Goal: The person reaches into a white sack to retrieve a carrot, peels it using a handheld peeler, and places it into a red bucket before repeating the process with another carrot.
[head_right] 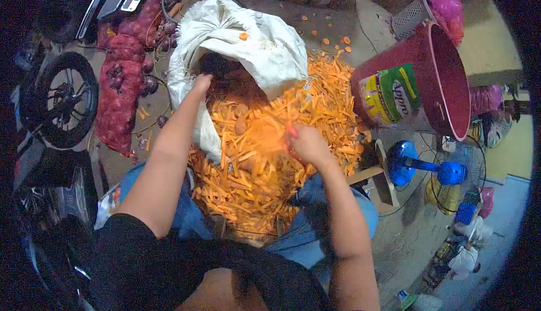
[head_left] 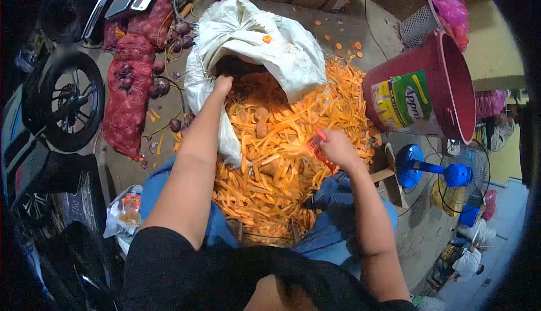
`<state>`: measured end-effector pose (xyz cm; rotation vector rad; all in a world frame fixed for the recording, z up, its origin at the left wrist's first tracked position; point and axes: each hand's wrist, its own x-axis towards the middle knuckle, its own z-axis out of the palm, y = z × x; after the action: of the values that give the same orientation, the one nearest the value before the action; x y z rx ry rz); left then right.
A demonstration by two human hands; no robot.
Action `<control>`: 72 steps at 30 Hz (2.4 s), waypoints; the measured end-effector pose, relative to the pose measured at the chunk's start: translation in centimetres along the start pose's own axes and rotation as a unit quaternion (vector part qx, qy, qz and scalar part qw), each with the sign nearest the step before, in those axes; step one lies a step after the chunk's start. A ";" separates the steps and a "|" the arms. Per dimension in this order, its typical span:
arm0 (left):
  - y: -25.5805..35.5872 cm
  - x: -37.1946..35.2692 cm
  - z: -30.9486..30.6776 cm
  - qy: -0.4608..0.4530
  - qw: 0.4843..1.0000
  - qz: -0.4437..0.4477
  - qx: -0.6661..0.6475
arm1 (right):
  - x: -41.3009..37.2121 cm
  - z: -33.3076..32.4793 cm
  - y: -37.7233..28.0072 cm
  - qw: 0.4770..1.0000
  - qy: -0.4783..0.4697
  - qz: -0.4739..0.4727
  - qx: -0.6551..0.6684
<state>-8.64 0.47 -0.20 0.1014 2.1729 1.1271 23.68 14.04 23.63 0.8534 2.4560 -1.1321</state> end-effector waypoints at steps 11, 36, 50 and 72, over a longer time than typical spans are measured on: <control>4.8 4.1 0.5 0.040 0.953 0.248 0.170 | 1.7 1.6 2.0 0.980 -0.081 0.040 -0.175; 6.8 3.4 0.7 0.029 0.908 0.300 0.291 | 2.0 0.1 -0.1 0.989 -0.099 0.033 -0.107; 18.7 -18.7 -7.9 -0.308 0.847 0.082 -0.426 | -2.0 -2.9 0.4 0.994 0.084 -0.059 -0.042; 17.0 -31.5 2.3 -0.377 0.781 -0.122 -0.483 | -3.1 -4.2 -5.5 0.736 0.207 0.013 0.644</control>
<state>13.02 1.35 28.35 -0.1637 0.7261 1.5552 22.57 13.24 31.06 1.5456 1.5229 -2.9363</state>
